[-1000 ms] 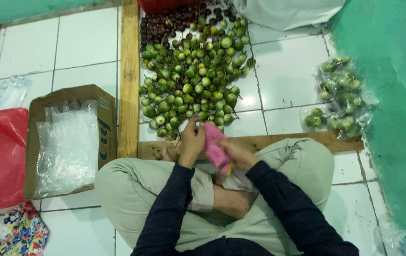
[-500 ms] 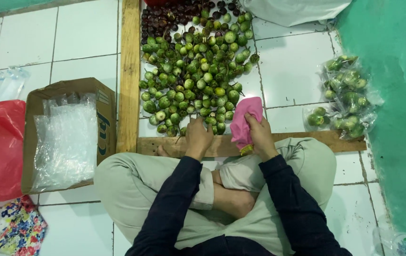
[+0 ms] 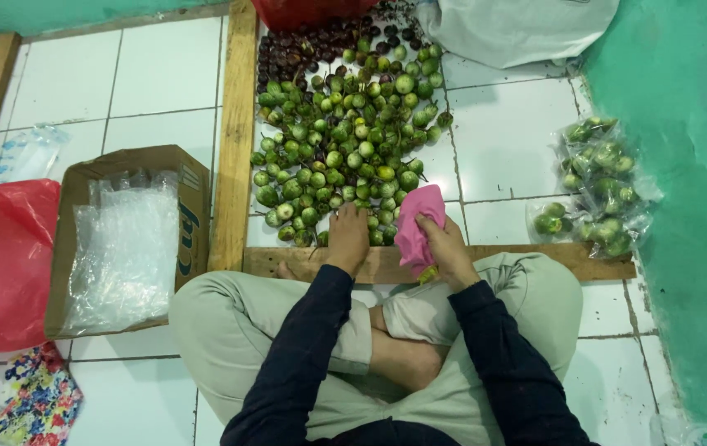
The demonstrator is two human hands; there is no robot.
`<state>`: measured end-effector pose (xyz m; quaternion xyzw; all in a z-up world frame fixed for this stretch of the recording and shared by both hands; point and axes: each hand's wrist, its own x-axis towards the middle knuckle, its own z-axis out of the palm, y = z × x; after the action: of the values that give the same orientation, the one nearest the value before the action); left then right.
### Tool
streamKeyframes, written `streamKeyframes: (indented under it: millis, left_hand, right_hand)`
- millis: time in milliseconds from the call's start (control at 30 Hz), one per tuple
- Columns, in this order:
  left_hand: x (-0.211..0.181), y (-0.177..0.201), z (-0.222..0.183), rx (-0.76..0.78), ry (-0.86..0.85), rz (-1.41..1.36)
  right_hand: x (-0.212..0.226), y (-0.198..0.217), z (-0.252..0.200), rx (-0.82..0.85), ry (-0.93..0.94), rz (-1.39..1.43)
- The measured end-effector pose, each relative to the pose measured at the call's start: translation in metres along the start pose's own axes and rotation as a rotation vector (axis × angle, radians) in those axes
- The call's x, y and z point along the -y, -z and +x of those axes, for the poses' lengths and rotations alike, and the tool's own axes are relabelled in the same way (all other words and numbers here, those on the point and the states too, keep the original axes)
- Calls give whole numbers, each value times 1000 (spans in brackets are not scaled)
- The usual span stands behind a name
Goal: Bagging small green fruits into individual plastic bags.
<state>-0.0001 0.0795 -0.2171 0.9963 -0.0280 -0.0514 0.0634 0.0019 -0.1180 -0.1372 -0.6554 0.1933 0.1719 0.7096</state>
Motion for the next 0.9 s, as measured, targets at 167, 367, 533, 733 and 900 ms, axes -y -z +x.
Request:
streamKeyframes:
  millis: [167, 367, 533, 733, 900]
  left_hand:
    - [-7, 40, -19, -53, 76, -307]
    - [-29, 49, -33, -217, -39, -845]
    - [-35, 22, -46, -131, 23, -1198]
    - [-53, 73, -57, -81, -3, -1231]
    - [-41, 16, -42, -105, 271, -1785]
  right_hand:
    - [-20, 11, 17, -20, 185, -61]
    - [18, -15, -38, 189, 761, -349]
    - [-20, -17, -5, 138, 762, -477]
    - [9, -18, -37, 2, 525, -393]
    - [-27, -7, 7, 128, 455, -123]
